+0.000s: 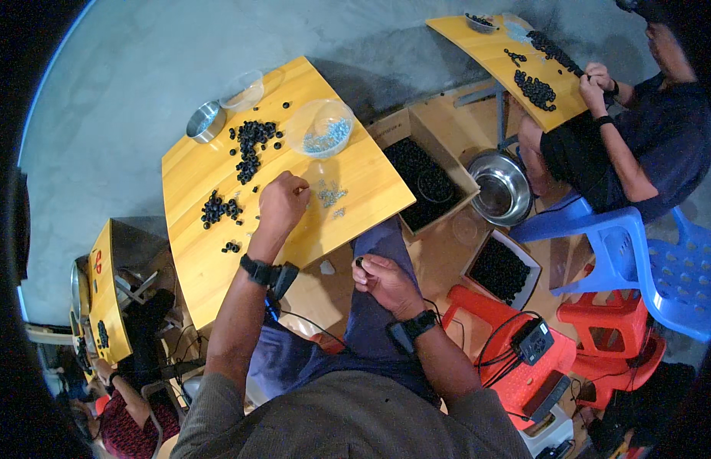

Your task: Assembling small metal components into plastic caps at a table.

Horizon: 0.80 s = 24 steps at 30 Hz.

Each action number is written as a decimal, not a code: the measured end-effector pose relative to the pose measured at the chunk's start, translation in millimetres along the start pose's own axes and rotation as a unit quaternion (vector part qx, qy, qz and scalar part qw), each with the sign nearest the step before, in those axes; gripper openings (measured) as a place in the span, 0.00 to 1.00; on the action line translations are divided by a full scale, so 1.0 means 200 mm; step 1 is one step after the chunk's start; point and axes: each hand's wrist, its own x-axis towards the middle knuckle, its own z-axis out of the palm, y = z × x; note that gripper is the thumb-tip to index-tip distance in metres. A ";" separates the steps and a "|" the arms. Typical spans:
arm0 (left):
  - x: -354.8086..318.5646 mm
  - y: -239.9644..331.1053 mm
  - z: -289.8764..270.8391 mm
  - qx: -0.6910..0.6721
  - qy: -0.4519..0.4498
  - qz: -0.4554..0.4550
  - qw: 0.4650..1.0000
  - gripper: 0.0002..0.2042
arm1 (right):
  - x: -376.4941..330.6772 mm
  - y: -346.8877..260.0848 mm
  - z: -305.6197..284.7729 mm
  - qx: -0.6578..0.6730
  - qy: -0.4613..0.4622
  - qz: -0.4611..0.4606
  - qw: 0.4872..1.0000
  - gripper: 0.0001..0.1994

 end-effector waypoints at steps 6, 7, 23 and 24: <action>-0.23 0.08 -0.23 -0.114 0.035 0.072 0.990 0.04 | 0.01 0.04 0.10 -0.008 0.032 -0.010 0.999 0.11; -0.26 0.09 -0.25 -0.143 0.041 0.073 0.986 0.03 | 0.03 0.05 0.13 -0.008 0.024 -0.015 1.000 0.11; -0.74 0.25 -0.60 -0.069 -0.059 0.170 0.981 0.04 | 0.01 0.17 0.45 -0.071 0.003 -0.014 0.997 0.09; -0.75 0.25 -0.60 -0.069 -0.057 0.168 0.982 0.04 | 0.01 0.18 0.45 -0.087 0.017 -0.012 0.996 0.09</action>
